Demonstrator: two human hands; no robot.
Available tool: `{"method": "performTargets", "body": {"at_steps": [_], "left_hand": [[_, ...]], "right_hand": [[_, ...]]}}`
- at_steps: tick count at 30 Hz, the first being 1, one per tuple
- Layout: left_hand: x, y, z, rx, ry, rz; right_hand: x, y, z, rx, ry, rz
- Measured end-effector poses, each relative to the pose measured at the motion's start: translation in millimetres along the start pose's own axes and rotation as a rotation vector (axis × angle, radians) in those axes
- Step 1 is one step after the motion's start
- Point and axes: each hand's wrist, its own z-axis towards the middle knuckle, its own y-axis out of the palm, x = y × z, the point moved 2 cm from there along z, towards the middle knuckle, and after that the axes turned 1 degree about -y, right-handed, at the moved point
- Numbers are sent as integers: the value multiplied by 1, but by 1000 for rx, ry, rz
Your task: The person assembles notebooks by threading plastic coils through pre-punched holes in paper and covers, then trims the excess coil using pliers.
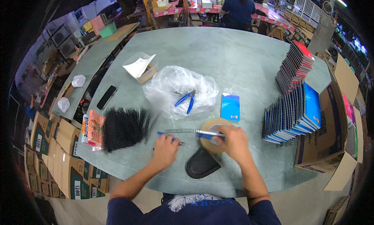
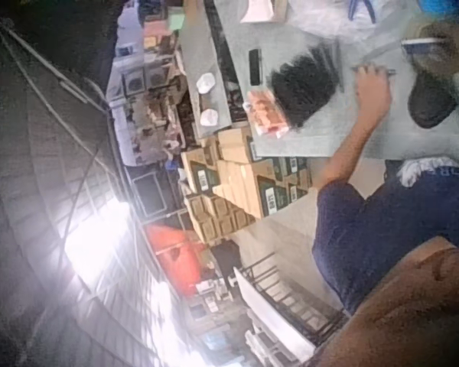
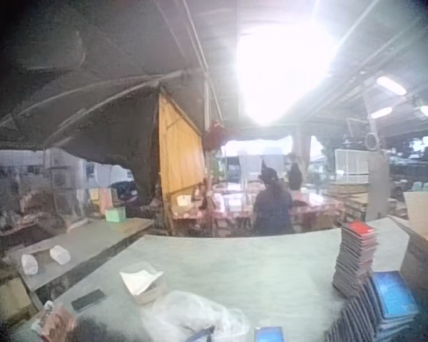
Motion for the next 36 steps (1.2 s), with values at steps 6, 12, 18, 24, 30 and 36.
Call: {"method": "performTargets", "body": {"at_steps": [6,12,18,24,30,36], "left_hand": [[83,14,-2,-115,-196,-599],[16,-51,32,285,-493,-982],[25,-42,21,81,-67,-581],[26,-53,39,113,-137,-605],[36,-87,60,373,-52,-577],[40,-57,50,176,36,-477]], "right_hand": [[61,35,-17,139,249,753],[84,60,-10,272,313,921],[83,54,-4,202,238,1021],[82,43,-20,103,251,974],[83,50,-24,138,331,965],[81,48,-22,137,237,1007]]}}
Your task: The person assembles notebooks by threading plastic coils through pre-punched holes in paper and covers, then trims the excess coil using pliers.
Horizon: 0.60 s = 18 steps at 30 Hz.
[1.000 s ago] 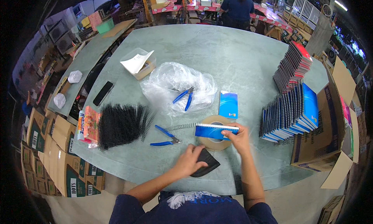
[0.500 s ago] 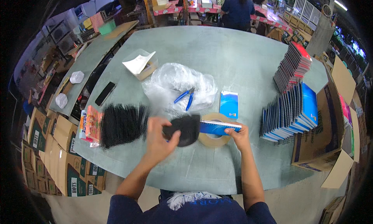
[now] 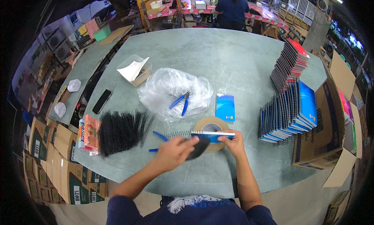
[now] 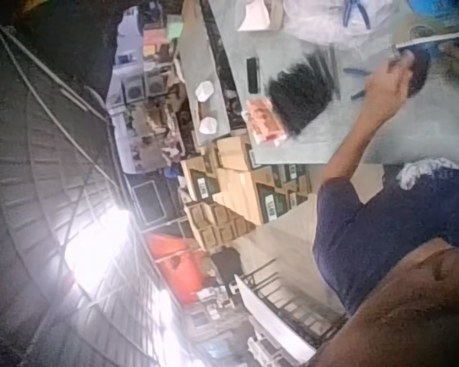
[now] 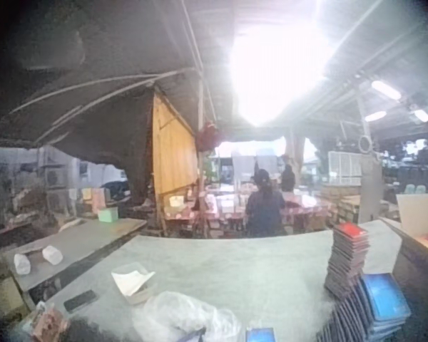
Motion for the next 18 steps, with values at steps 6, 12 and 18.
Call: {"method": "performTargets", "body": {"at_steps": [6,12,18], "left_hand": [[5,14,-14,-2,-10,-39],[7,4,3,167,39,-49],[12,-5,18,332,-1,-121]], "right_hand": [[-1,5,-2,10,19,0],[1,6,-6,23,50,57],[-4,5,-9,3,-5,-7]]}}
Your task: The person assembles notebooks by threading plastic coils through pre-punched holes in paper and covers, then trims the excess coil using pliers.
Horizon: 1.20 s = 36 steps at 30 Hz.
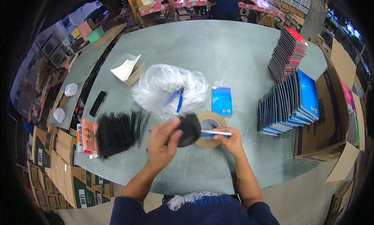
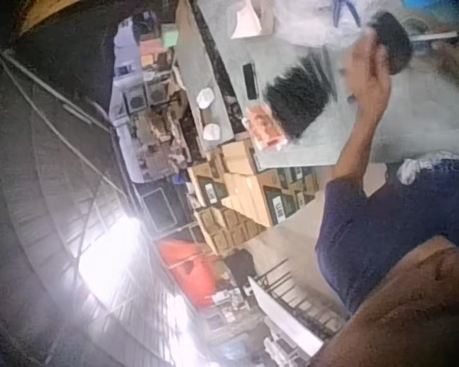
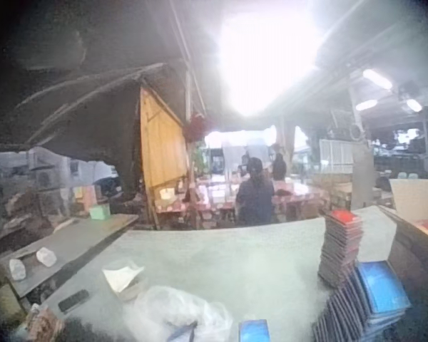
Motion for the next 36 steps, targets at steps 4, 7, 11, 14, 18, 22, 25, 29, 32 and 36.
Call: {"method": "performTargets", "body": {"at_steps": [4,7,11,14,18,22,25,29,32,36], "left_hand": [[4,21,-24,-448,33,39],[5,5,0,-72,12,-59],[9,19,-7,-317,13,-88],[12,15,5,-134,59,-79],[5,29,-18,-240,63,-77],[7,24,-11,-352,35,-117],[12,18,10,-9,-6,-124],[19,24,-3,-384,20,-138],[18,17,13,56,72,-99],[12,30,-31,-655,52,-8]], "right_hand": [[1,-2,5,-49,52,82],[-2,-3,4,-69,-95,26],[-13,0,1,-56,-34,16],[-17,0,-3,-81,-160,-91],[-16,2,-4,-66,68,95],[-10,-2,-2,-50,79,98],[-9,0,-4,-136,50,-5],[-12,0,-3,-140,-62,-106],[-15,2,-4,-188,38,-120],[-12,4,-1,-125,5,194]]}}
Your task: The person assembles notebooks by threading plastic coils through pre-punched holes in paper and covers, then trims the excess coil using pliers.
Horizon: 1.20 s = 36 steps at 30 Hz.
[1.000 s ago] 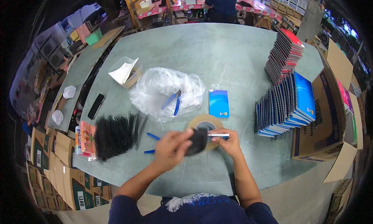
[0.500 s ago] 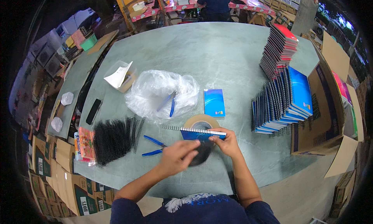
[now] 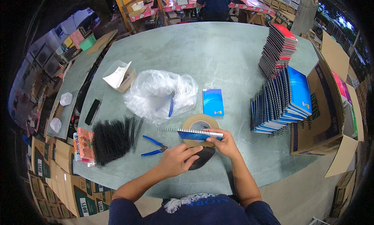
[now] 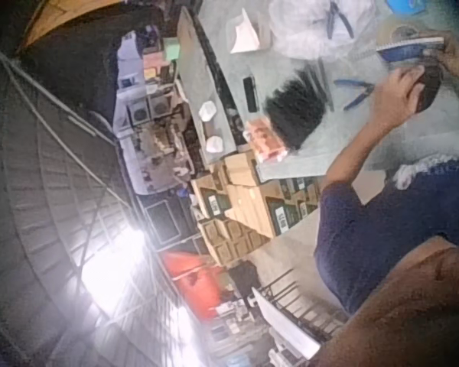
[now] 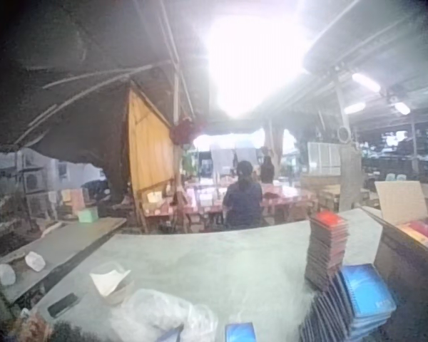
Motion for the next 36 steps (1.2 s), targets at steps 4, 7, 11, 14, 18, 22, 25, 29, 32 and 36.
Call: {"method": "performTargets", "body": {"at_steps": [4,7,11,14,18,22,25,29,32,36], "left_hand": [[-3,-37,26,639,-84,-129],[0,3,16,235,-22,-58],[5,33,-21,-208,-80,-45],[30,-16,10,37,286,89],[129,-85,29,216,647,-518],[151,-90,29,653,992,-893],[158,-89,27,628,1014,-842],[150,-43,38,24,897,-31],[46,-12,67,188,543,-5],[-13,-6,57,103,180,67]], "right_hand": [[4,-5,-4,5,8,-151],[-1,-7,-3,-40,13,-182],[-1,-2,-2,0,67,-116],[-8,-2,4,39,-114,-192],[-5,-6,1,101,-93,-208],[-6,-3,-2,85,-103,-242],[-13,4,-1,74,-116,-320],[-51,7,-9,256,-375,-1095],[-53,11,-11,239,-298,-1066],[-43,17,-12,235,-52,-702]]}}
